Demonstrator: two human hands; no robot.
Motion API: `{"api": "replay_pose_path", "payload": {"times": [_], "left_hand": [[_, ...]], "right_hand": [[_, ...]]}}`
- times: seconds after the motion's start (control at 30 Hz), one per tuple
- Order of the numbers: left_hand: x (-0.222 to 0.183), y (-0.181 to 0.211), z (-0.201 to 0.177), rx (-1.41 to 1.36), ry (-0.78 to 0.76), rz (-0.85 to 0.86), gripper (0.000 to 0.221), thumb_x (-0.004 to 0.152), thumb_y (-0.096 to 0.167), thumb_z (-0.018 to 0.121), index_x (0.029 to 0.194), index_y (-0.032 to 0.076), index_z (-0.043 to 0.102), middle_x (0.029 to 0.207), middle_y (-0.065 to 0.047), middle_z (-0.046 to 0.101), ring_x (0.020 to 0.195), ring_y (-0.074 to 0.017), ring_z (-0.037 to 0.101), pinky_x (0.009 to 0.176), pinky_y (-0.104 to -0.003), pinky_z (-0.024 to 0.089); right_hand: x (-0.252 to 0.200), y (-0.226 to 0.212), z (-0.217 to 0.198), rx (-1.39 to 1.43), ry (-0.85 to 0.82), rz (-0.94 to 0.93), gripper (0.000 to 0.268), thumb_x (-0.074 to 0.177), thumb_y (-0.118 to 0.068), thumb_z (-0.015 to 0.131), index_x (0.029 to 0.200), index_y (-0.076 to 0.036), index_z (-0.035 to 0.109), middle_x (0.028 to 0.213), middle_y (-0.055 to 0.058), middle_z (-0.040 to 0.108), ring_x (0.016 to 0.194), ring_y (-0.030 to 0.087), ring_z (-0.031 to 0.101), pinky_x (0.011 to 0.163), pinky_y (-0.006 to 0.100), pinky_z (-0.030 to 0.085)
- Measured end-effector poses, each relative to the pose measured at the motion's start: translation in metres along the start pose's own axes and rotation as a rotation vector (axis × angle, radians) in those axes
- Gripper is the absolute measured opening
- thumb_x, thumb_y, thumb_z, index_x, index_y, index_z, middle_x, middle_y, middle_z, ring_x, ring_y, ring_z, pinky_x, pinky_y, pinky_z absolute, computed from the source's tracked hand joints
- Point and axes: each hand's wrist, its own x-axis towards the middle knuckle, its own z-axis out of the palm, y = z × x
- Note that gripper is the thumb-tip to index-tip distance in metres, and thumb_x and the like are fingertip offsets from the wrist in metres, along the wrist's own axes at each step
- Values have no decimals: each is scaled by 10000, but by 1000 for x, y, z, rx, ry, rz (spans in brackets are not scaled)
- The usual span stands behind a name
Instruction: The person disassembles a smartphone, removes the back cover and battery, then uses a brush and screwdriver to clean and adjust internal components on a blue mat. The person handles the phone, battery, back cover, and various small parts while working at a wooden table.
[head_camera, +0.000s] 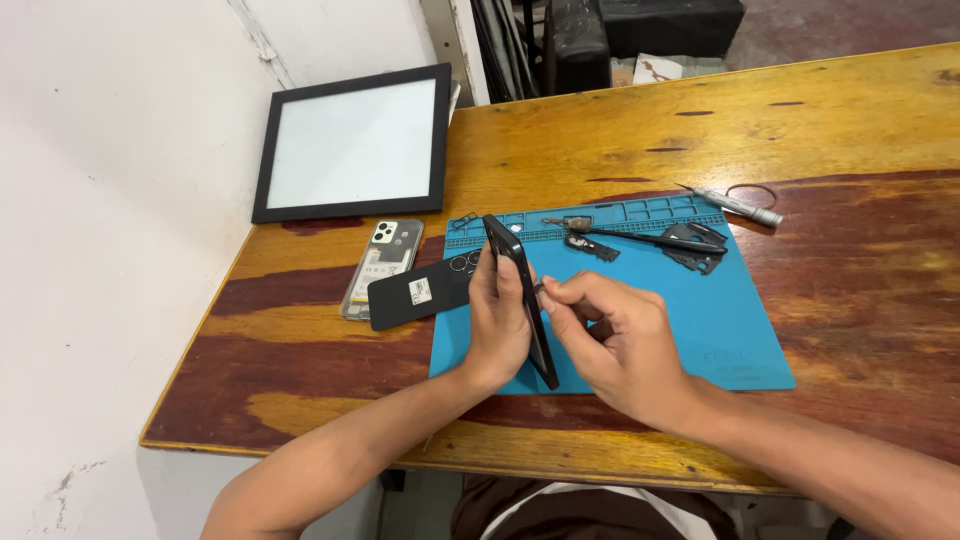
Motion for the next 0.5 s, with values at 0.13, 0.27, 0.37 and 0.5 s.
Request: {"api": "replay_pose_path", "payload": {"times": [0.13, 0.27, 0.37, 0.5], "left_hand": [[2, 2, 3, -43, 16, -56, 465, 1068, 524, 445, 1164, 74, 513, 816, 19, 545, 718, -45, 510, 620, -217, 445], [2, 1, 4, -37, -10, -27, 445, 1086, 510, 460, 1146, 72, 504, 855, 34, 518, 733, -38, 473, 613, -214, 418], [1, 0, 7, -24, -10, 1, 440, 1095, 513, 464, 1139, 77, 503, 889, 40, 508, 764, -33, 453, 638, -210, 414], [2, 3, 9, -39, -20, 6, 449, 1072, 528, 468, 1148, 87, 505, 894, 40, 512, 764, -29, 445, 638, -205, 406]], "right_hand": [[3, 2, -1, 13, 1, -43, 107, 969, -25, 685, 1060, 26, 708, 725, 13, 670, 619, -9, 541, 449, 199, 407], [5, 3, -2, -13, 37, -75, 99, 972, -27, 686, 1055, 25, 706, 703, 2, 648, 602, -13, 532, 446, 197, 399], [5, 2, -3, -1, 46, -56, 96, 986, -30, 678, 1061, 21, 712, 653, -15, 602, 585, -15, 483, 451, 195, 365], [7, 2, -3, 24, 62, -55, 92, 992, -35, 673, 1058, 18, 710, 646, -39, 594, 589, -24, 477, 456, 184, 362]]}}
